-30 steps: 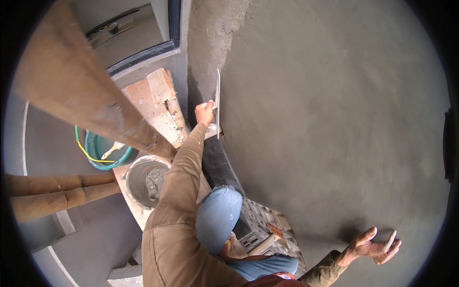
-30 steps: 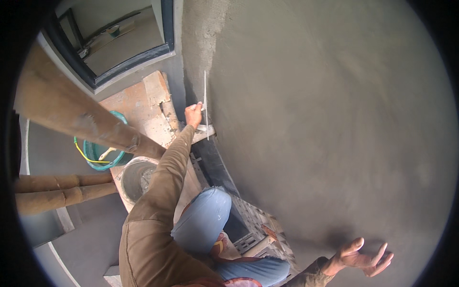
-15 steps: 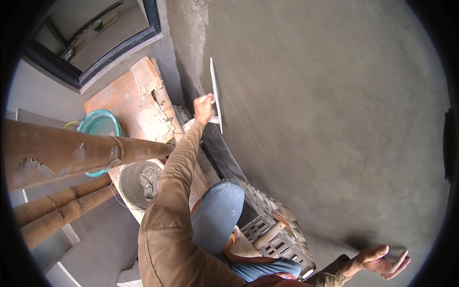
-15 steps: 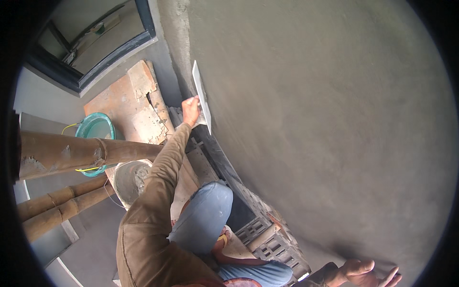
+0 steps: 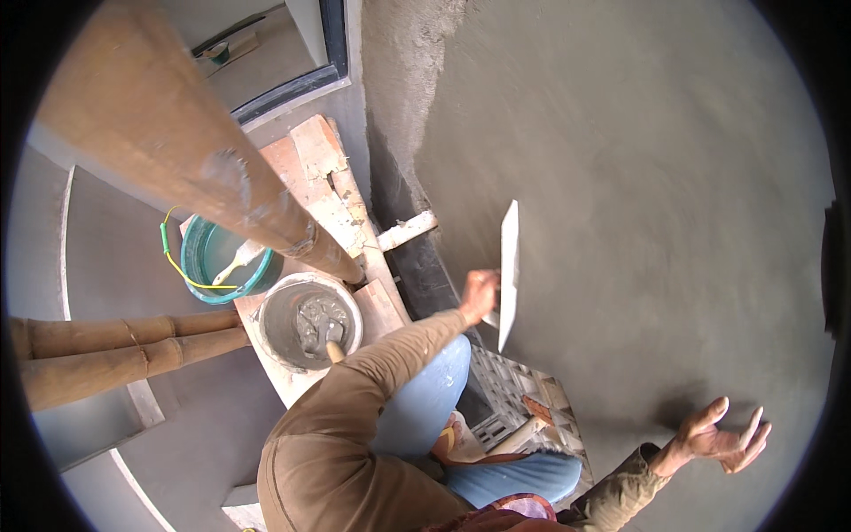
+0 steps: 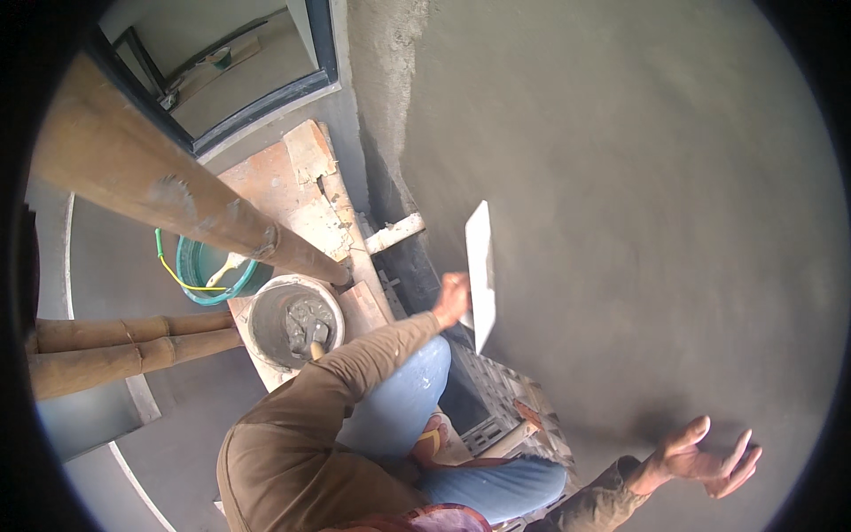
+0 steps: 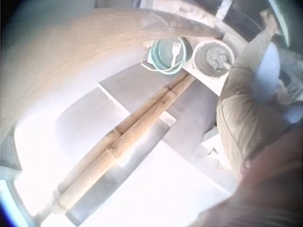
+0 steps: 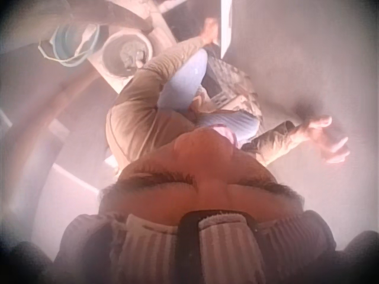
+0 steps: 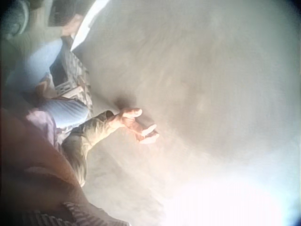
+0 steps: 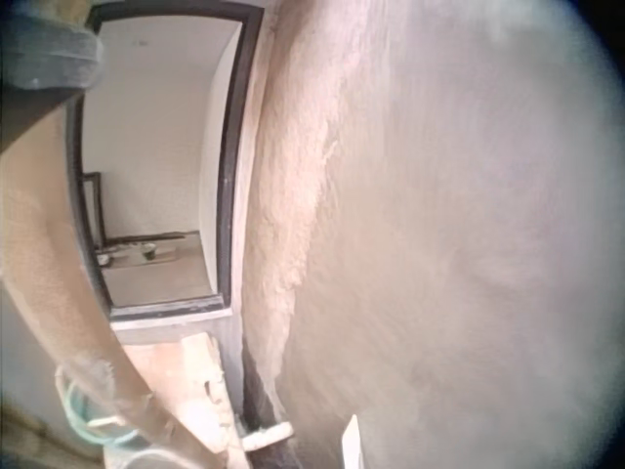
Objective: The person scoops plaster from a bucket using a trowel and applies it to a wall with a float. They repeatedly smooth the surface and occasionally wipe the float with a cloth.
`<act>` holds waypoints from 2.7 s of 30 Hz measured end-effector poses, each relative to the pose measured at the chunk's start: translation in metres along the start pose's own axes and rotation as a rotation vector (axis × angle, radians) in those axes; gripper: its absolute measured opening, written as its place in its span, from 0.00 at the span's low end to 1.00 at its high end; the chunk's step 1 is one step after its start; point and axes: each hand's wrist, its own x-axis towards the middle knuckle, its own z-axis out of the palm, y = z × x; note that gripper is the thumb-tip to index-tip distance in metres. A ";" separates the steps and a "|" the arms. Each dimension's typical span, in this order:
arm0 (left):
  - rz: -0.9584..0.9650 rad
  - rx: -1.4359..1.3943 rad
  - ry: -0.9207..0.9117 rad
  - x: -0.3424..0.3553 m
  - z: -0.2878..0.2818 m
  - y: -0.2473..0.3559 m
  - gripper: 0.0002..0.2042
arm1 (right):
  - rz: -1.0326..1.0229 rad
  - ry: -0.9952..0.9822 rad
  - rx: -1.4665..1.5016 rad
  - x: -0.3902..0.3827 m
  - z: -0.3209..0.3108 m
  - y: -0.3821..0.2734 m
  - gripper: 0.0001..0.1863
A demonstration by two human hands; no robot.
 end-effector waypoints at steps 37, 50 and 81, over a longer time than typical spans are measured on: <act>-0.380 -0.233 0.425 0.152 -0.133 -0.097 0.27 | -0.080 0.036 0.088 0.004 0.008 -0.014 0.34; -0.052 -0.294 0.271 0.155 -0.141 -0.009 0.28 | -0.070 0.062 0.060 0.006 0.009 -0.017 0.33; -0.234 -0.226 0.391 0.130 -0.108 -0.059 0.26 | -0.062 0.042 0.098 0.004 0.008 -0.013 0.33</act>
